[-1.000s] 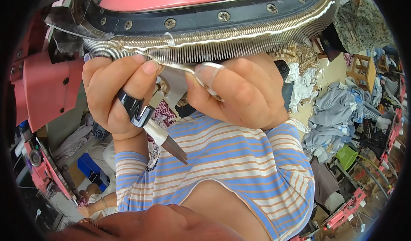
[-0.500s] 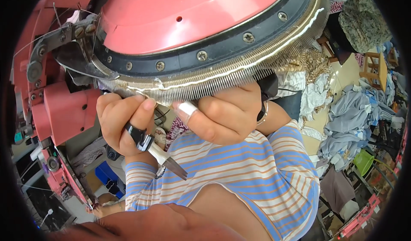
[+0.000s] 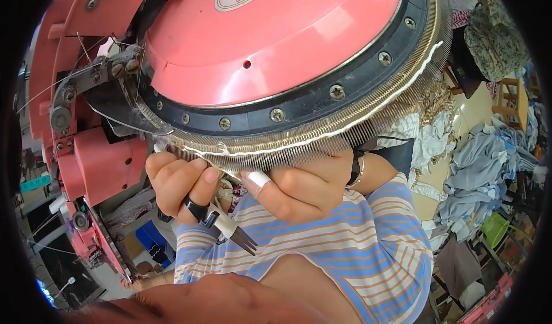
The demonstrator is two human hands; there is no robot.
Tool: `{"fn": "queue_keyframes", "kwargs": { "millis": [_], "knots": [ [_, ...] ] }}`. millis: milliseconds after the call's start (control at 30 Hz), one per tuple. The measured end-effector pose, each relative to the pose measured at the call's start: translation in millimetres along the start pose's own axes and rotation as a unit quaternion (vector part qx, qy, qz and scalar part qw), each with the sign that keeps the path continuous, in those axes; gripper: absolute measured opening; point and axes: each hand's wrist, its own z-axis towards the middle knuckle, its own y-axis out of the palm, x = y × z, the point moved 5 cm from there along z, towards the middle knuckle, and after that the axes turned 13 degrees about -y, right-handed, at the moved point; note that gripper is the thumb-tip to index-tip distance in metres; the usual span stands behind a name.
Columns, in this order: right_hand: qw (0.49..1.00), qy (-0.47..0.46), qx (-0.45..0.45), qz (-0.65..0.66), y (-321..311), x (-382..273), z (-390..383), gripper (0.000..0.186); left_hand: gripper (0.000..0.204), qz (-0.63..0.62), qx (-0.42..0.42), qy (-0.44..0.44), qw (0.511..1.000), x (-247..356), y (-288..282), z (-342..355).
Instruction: Operating a circular linking machine to join pieces of knitwear.
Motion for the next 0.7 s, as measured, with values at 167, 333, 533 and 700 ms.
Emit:
{"fn": "queue_keyframes", "kwargs": {
  "millis": [167,333,533,700],
  "knots": [
    [0.998,0.025,0.057,-0.032,3.2,-4.7,-8.5,0.014,0.016,0.017,0.03,0.047,0.998,2.3,2.0,-2.6],
    [0.995,0.036,0.09,-0.038,1.2,-4.6,-3.9,0.014,0.017,0.011,0.033,0.042,0.999,5.8,1.4,-5.3],
    [0.994,0.05,0.095,-0.02,3.7,-8.6,-5.1,0.009,0.015,0.016,0.017,0.032,0.999,4.7,0.0,-4.8],
    [0.997,-0.015,0.038,-0.066,4.8,-16.6,-10.4,0.013,0.011,0.053,0.041,0.021,0.998,4.8,-0.2,-7.3]
  ]
}}
